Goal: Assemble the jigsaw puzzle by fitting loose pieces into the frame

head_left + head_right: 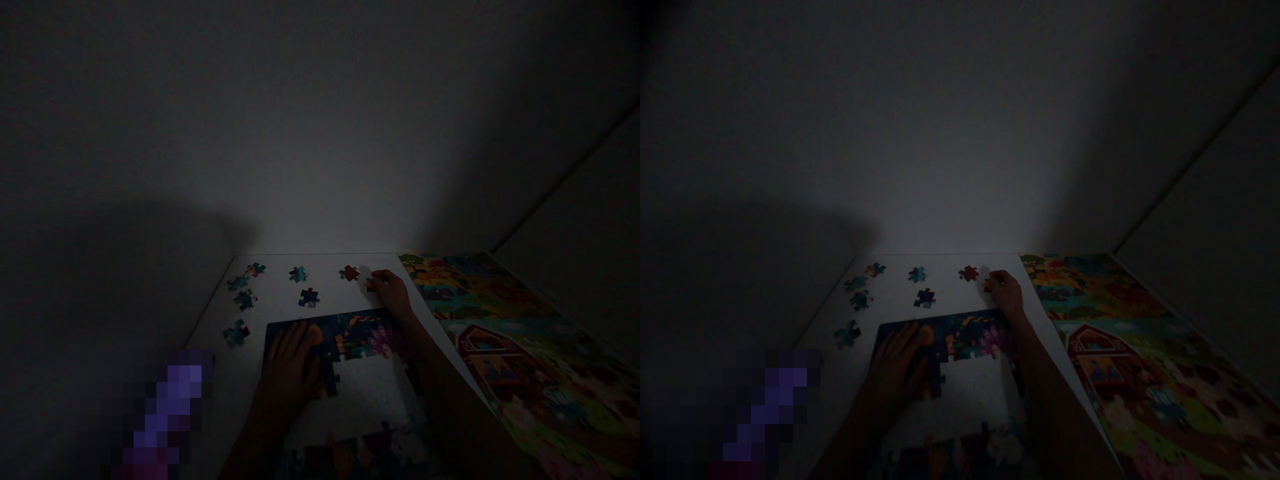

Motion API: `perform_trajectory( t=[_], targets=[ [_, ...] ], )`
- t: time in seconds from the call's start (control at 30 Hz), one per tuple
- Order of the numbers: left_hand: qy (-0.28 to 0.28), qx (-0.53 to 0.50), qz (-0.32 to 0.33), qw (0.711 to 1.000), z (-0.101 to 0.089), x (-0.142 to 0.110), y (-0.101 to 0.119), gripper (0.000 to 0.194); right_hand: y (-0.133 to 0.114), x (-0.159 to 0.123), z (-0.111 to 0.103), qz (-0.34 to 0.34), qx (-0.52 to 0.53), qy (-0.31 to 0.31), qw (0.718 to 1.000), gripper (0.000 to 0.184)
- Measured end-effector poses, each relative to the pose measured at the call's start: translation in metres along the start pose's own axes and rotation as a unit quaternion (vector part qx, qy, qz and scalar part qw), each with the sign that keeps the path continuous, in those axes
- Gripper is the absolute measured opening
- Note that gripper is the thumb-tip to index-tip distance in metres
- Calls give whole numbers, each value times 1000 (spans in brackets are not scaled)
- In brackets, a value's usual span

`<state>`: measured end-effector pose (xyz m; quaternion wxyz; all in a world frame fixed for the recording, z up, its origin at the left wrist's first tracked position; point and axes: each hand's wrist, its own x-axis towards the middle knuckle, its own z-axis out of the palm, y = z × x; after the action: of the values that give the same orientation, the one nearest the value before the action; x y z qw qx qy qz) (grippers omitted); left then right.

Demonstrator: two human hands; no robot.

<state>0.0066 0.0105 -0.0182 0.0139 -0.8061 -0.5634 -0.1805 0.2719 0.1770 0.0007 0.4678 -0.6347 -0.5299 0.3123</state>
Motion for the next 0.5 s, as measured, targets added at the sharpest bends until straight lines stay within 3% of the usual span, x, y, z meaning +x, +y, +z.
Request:
perform_trajectory(
  t=[0.5],
  targets=[
    [-18,-64,-23,998,-7,4,3,39,-4,-5,1,-2,-27,4,1000,27]
  ],
)
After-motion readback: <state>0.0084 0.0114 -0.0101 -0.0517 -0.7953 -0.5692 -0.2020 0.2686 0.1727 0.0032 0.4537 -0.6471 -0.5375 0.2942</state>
